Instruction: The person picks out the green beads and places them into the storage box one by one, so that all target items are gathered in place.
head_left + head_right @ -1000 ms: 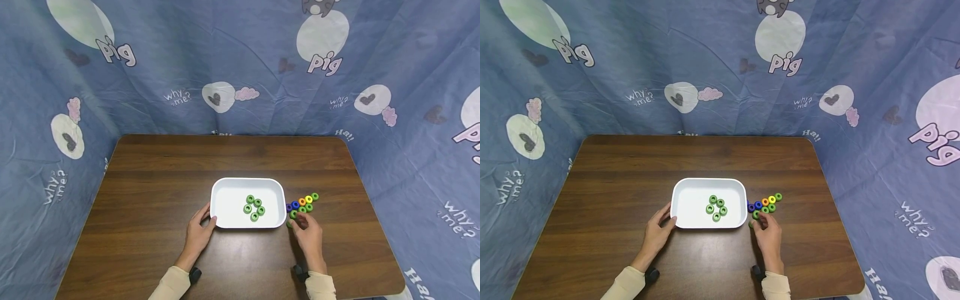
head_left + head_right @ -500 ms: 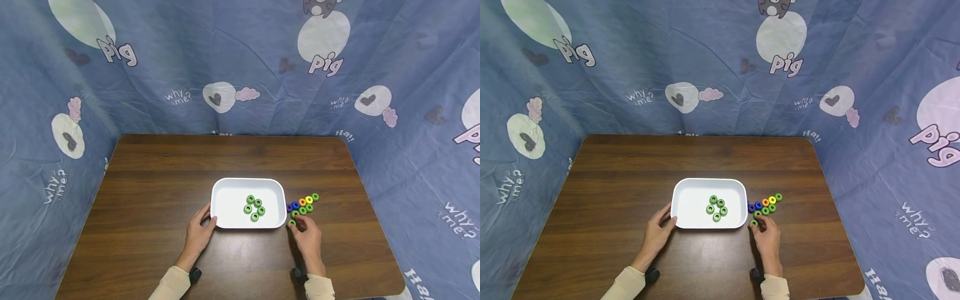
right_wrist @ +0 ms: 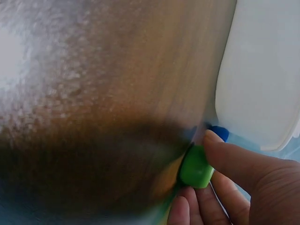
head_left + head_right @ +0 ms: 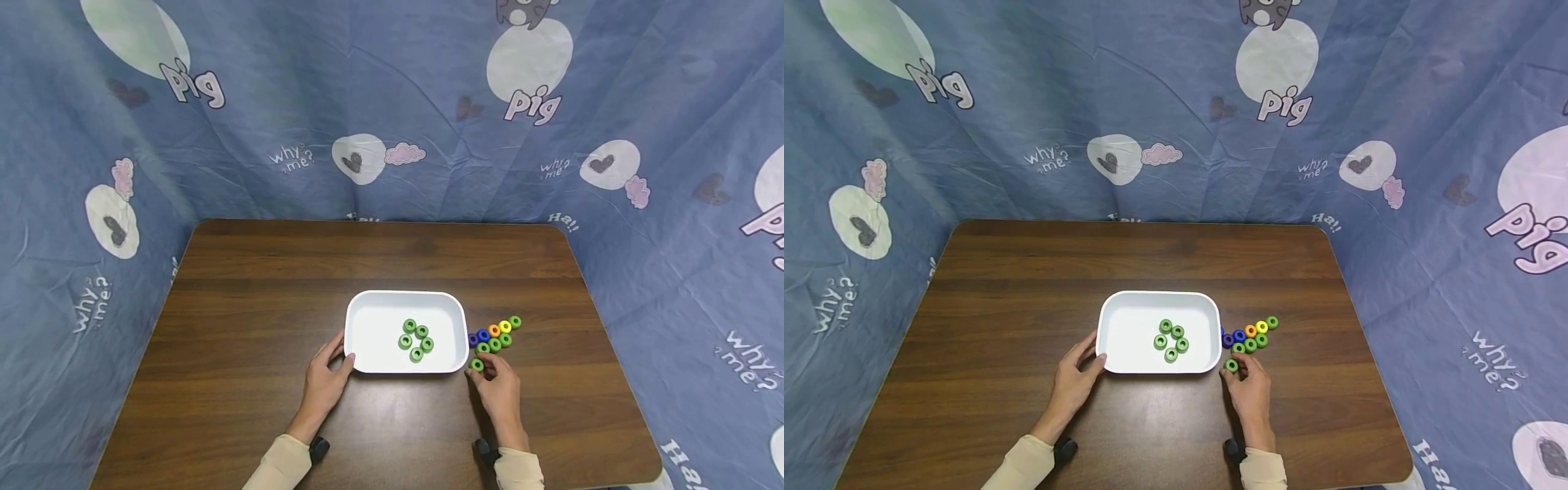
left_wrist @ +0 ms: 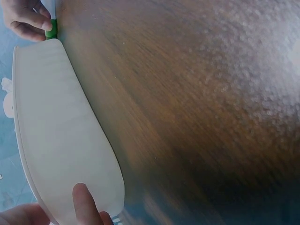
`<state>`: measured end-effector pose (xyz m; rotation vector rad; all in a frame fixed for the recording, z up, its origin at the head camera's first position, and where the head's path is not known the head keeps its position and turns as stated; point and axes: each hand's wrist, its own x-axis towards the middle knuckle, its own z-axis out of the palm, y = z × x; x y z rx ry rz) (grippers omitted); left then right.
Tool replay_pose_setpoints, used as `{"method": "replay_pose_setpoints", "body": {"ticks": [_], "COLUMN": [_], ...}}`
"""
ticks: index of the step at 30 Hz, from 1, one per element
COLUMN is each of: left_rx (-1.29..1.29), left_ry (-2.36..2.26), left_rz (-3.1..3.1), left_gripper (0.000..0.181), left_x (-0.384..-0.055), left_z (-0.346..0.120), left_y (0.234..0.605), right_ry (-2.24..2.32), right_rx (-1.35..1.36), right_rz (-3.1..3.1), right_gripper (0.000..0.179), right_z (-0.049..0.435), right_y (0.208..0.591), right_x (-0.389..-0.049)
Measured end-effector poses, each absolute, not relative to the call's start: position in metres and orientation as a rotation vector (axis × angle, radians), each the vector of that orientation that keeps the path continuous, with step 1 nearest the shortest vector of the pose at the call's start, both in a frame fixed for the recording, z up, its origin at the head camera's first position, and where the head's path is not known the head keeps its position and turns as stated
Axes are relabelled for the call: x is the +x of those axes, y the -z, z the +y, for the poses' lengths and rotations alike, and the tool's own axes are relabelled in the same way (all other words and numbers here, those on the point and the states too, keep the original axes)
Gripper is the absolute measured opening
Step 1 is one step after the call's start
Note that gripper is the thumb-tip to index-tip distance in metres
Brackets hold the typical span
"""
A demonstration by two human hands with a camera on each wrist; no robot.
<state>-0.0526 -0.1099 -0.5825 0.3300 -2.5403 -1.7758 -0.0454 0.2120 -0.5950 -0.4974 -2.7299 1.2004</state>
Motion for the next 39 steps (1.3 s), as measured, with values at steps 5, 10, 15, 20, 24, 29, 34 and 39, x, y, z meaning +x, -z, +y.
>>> {"method": "replay_pose_setpoints", "body": {"ticks": [5,10,15,20,24,29,34,39], "left_rx": [0.335,0.332,0.333,0.330,0.332,0.326,0.332,0.328], "left_ry": [1.779,1.780,1.782,1.784,1.783,1.777,1.780,1.790], "left_rz": [-2.542,-2.535,-2.534,-2.527,-2.527,-2.527,-2.533,-2.531], "left_gripper": [0.052,0.052,0.052,0.052,0.052,0.052,0.052,0.052], "left_x": [-0.053,-0.054,-0.053,-0.054,-0.054,-0.053,-0.053,-0.053], "left_z": [-0.110,-0.110,-0.111,-0.111,-0.111,-0.111,-0.112,-0.111], "left_y": [0.582,0.582,0.584,0.584,0.583,0.582,0.583,0.584], "right_ry": [-1.183,-1.178,-1.162,-1.151,-1.150,-1.132,-1.137,-1.187], "right_rx": [-0.498,-0.488,-0.481,-0.475,-0.489,-0.485,-0.432,-0.380], "right_rz": [-2.740,-2.741,-2.739,-2.734,-2.729,-2.691,-2.618,-2.534], "right_gripper": [0.035,0.034,0.033,0.032,0.033,0.033,0.035,0.035], "right_z": [0.212,0.212,0.212,0.212,0.212,0.214,0.215,0.212], "right_y": [0.597,0.596,0.596,0.597,0.597,0.590,0.572,0.549], "right_x": [-0.046,-0.047,-0.047,-0.047,-0.047,-0.048,-0.054,-0.065]}}
